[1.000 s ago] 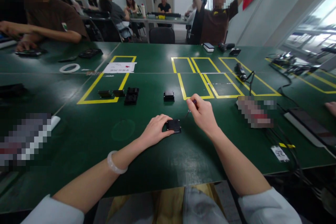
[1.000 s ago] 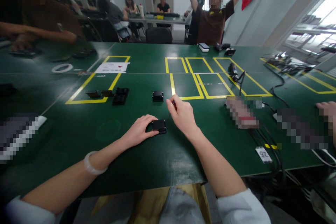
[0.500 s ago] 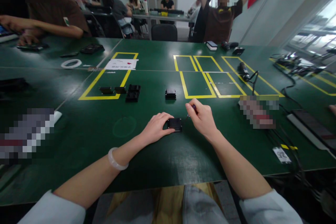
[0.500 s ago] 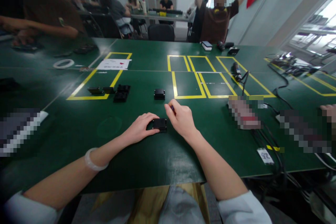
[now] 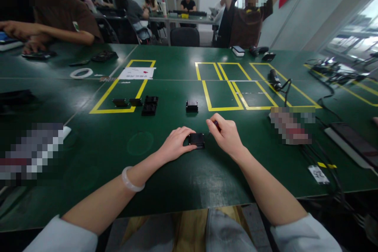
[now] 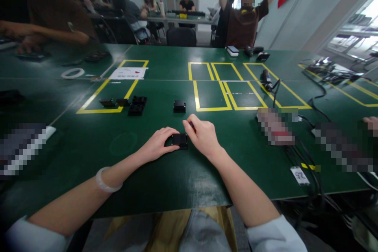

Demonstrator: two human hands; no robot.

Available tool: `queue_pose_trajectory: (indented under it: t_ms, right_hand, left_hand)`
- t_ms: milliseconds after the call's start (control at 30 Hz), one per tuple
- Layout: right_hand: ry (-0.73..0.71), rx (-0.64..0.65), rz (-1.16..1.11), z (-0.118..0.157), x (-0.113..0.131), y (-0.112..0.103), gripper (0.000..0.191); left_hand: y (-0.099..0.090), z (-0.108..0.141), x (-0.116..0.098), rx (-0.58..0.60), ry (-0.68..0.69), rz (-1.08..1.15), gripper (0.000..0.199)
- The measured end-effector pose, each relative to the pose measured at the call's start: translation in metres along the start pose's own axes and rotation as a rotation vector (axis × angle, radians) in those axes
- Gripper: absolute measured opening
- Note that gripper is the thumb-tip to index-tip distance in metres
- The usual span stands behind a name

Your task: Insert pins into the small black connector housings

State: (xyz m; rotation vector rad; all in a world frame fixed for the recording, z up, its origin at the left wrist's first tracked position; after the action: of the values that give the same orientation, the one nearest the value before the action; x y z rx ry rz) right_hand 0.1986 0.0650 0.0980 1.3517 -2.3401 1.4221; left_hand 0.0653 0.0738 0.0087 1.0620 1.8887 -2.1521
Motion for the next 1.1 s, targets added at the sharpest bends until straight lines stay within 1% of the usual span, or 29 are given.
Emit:
queue_pose_trajectory:
  t_ms: [200, 300, 400, 567, 667, 900, 1100]
  right_hand:
    - [-0.021, 0.021, 0.031, 0.001, 0.002, 0.001, 0.03]
    - [-0.003, 0.061, 0.072, -0.002, 0.002, 0.002, 0.033]
    - [0.019, 0.149, 0.142, -0.007, 0.005, 0.006, 0.035]
    - [0.052, 0.328, 0.3, -0.019, 0.009, 0.011, 0.029]
    - [0.062, 0.409, 0.367, -0.026, 0.01, 0.014, 0.025]
    - [-0.002, 0.476, 0.457, -0.035, 0.017, 0.022, 0.026]
    - [-0.033, 0.52, 0.435, -0.035, 0.025, 0.029, 0.025]
  left_hand:
    - [0.0, -0.001, 0.001, -0.003, 0.015, 0.001, 0.037]
    - [0.0, -0.001, 0.001, -0.002, 0.023, -0.002, 0.037]
    - [-0.001, -0.002, 0.002, -0.003, 0.02, -0.005, 0.036]
    - [-0.005, -0.003, 0.007, -0.018, 0.002, -0.011, 0.036]
    - [-0.006, -0.004, 0.009, -0.01, -0.001, -0.009, 0.036]
    - [-0.007, -0.005, 0.009, 0.011, 0.01, -0.003, 0.035]
    - [-0.006, -0.006, 0.01, 0.026, 0.002, -0.012, 0.038]
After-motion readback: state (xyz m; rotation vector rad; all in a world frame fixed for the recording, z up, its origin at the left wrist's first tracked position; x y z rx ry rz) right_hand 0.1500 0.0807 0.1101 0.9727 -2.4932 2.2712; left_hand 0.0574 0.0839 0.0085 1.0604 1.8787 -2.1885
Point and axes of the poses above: each hand's wrist, its own z-axis away from the middle knuckle, its own y-axis out of the palm, x = y × z, the point moved 10 cm from there along -z, towards the middle knuckle, and after that the axes turned 11 degrees about -y, right-handed, at the moved point
